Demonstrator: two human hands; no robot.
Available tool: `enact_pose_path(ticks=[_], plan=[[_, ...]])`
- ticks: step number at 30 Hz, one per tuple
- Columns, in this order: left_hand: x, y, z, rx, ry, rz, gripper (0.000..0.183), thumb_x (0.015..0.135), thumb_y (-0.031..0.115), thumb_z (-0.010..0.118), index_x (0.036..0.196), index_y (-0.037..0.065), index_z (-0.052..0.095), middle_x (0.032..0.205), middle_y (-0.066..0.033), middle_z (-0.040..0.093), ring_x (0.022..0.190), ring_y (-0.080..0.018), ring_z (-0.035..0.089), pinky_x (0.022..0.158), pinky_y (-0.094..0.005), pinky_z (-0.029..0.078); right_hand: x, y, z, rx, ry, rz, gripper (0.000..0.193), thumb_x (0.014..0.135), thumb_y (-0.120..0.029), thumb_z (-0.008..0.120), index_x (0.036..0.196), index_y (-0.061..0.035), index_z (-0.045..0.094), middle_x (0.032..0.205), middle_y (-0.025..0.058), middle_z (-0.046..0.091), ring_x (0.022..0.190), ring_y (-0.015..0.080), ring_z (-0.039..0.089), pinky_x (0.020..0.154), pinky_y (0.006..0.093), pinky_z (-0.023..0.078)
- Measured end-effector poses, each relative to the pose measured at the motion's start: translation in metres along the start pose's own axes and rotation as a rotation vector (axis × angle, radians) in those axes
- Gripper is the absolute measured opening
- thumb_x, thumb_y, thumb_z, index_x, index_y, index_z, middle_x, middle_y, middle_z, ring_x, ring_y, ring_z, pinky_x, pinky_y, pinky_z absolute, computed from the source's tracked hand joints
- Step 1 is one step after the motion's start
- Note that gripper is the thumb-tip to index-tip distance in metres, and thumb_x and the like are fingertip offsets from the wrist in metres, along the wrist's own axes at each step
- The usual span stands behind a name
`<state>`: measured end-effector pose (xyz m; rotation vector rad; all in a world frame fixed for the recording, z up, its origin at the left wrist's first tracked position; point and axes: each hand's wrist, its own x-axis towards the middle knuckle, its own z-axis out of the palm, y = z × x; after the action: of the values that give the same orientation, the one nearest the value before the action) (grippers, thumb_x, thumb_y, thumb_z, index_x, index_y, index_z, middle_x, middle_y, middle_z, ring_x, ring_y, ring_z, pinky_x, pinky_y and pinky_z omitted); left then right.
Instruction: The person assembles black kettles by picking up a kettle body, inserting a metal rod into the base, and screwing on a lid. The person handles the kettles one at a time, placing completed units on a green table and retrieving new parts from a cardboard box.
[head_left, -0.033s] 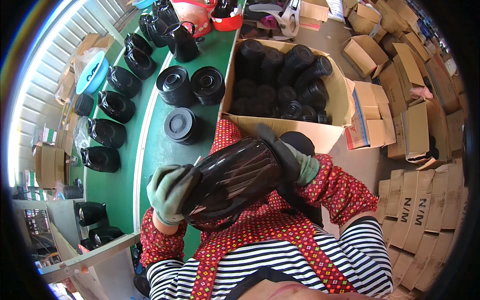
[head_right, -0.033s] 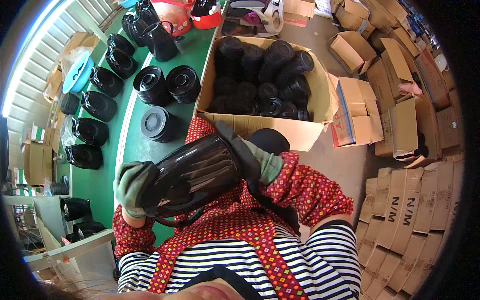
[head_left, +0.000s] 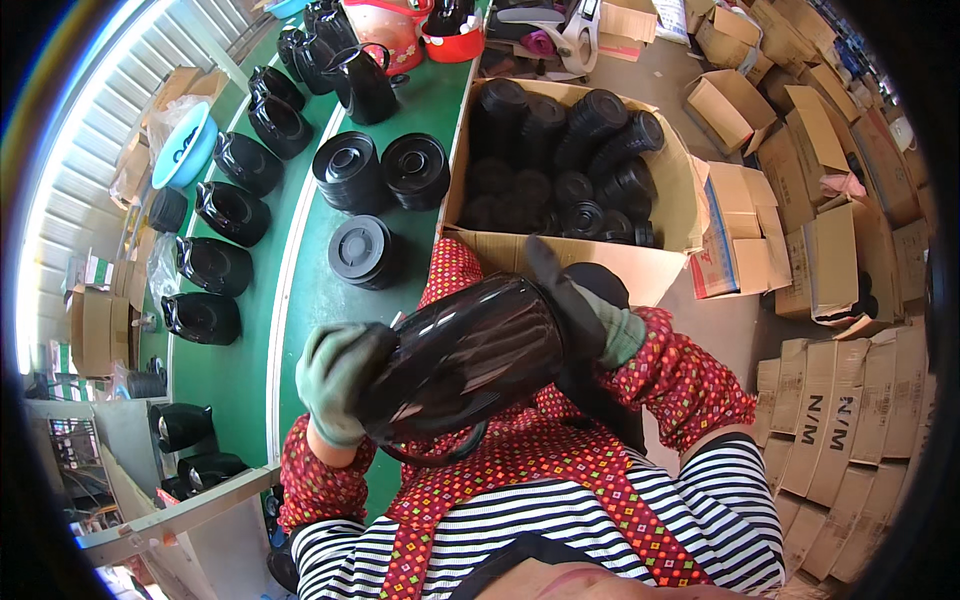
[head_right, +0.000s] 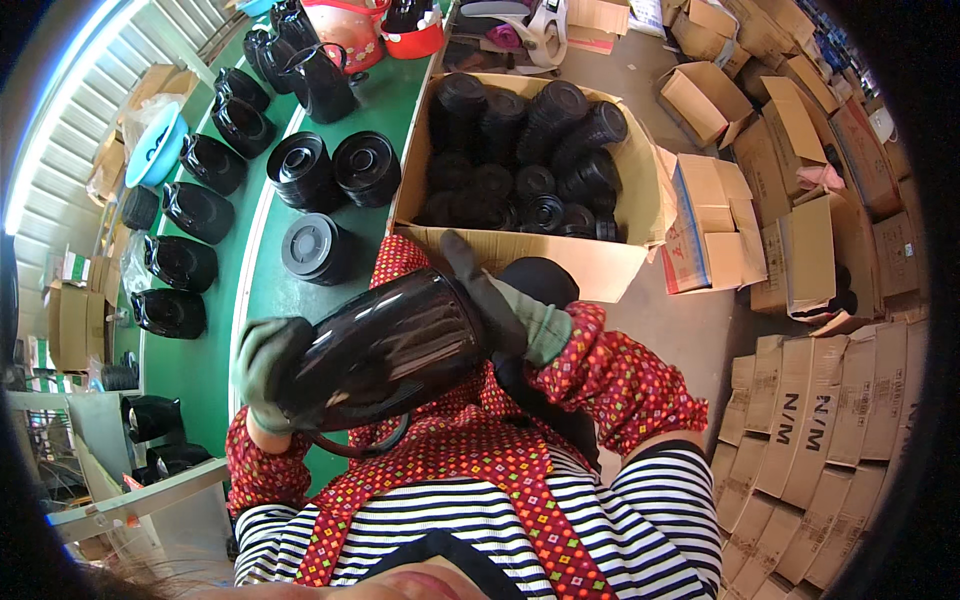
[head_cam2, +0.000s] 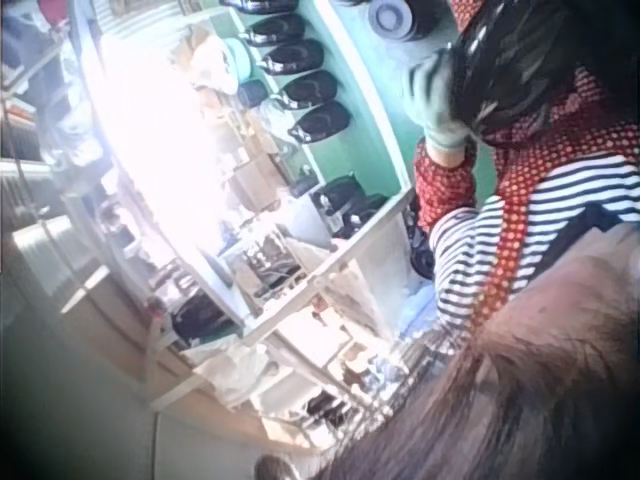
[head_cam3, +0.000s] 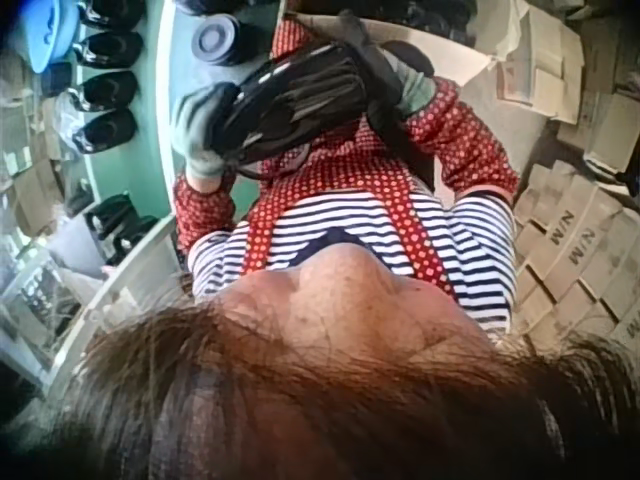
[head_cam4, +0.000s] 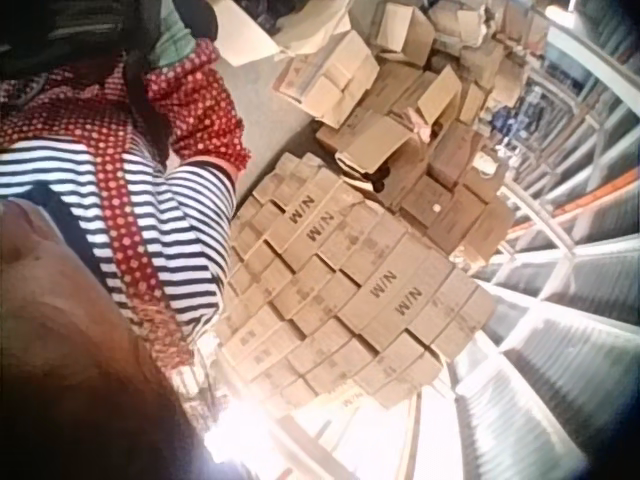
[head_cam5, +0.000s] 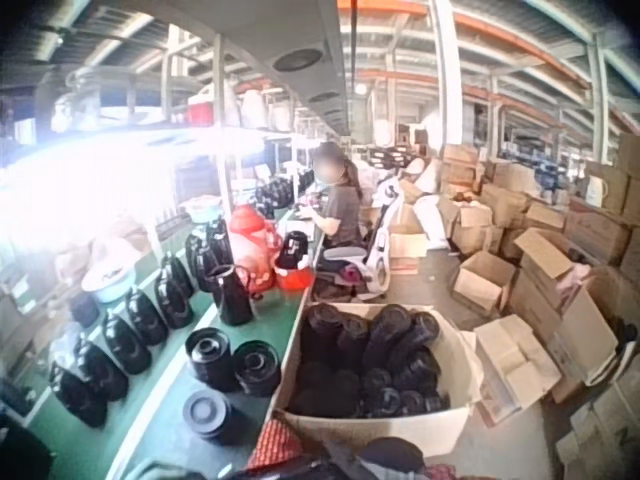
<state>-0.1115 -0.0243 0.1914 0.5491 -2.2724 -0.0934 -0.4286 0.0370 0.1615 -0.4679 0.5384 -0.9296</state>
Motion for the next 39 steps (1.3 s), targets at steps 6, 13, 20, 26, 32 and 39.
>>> enact_pose_path(ticks=[6, 13, 20, 26, 32, 39], plan=[[-0.063, -0.012, 0.035, -0.667, -0.078, -0.669, 0.078, 0.066, 0.031, 0.1, 0.128, -0.004, 0.066, 0.127, -0.016, 0.072, 0.111, -0.026, 0.071, 0.095, -0.0404, 0.06, 0.004, 0.021, 0.019, -0.794, 0.136, -0.858, 0.087, 0.108, -0.069, 0.04, 0.159, 0.0008, 0.041, 0.157, 0.017, 0.051, 0.142, 0.0233, 0.054, 0.117, 0.0364, 0.045], [0.01, 0.008, 0.001, -0.113, -0.083, -0.164, 0.067, 0.063, 0.041, 0.097, 0.109, -0.003, 0.075, 0.098, -0.0168, 0.073, 0.082, -0.0334, 0.072, 0.077, -0.0389, 0.058, 0.007, 0.015, -0.01, 0.152, 0.073, 0.025, 0.096, 0.102, -0.08, 0.038, 0.151, 0.0022, 0.048, 0.136, 0.0167, 0.068, 0.121, 0.0232, 0.068, 0.105, 0.0371, 0.054], [-0.02, 0.017, 0.024, -0.487, 0.003, -0.564, 0.06, 0.075, 0.032, 0.093, 0.119, -0.004, 0.072, 0.11, -0.0151, 0.075, 0.101, -0.0292, 0.073, 0.089, -0.0413, 0.059, -0.009, 0.035, 0.025, -0.569, 0.235, -0.762, 0.087, 0.106, -0.068, 0.047, 0.156, 0.0031, 0.044, 0.158, 0.0187, 0.05, 0.141, 0.024, 0.054, 0.119, 0.04, 0.042], [0.008, 0.009, 0.008, -0.29, -0.201, -0.421, 0.061, 0.081, 0.05, 0.083, 0.114, -0.001, 0.074, 0.11, -0.015, 0.074, 0.098, -0.0291, 0.074, 0.085, -0.042, 0.06, -0.011, 0.018, 0.0, 0.055, 0.218, -0.059, 0.084, 0.11, -0.066, 0.038, 0.161, -0.0001, 0.037, 0.166, 0.0155, 0.042, 0.146, 0.0268, 0.05, 0.121, 0.0436, 0.041], [-0.062, -0.015, 0.054, -0.983, -0.185, -0.666, 0.058, 0.102, 0.033, 0.069, 0.149, 0.002, 0.053, 0.141, -0.0158, 0.066, 0.12, -0.0278, 0.069, 0.107, -0.0419, 0.057, -0.003, 0.051, 0.009, -0.446, 0.066, -0.888, 0.08, 0.108, -0.054, 0.055, 0.165, -0.0018, 0.031, 0.166, 0.0181, 0.037, 0.146, 0.0294, 0.049, 0.122, 0.0443, 0.042], [0.033, 0.0, 0.012, -0.088, -0.244, -0.173, 0.048, 0.067, 0.024, 0.085, 0.109, 0.002, 0.078, 0.107, -0.0136, 0.074, 0.093, -0.0335, 0.073, 0.079, -0.0425, 0.06, 0.0, 0.05, -0.016, 0.046, 0.333, -0.139, 0.08, 0.108, -0.064, 0.046, 0.159, -0.0025, 0.042, 0.157, 0.0186, 0.052, 0.139, 0.0249, 0.056, 0.115, 0.0421, 0.047]])
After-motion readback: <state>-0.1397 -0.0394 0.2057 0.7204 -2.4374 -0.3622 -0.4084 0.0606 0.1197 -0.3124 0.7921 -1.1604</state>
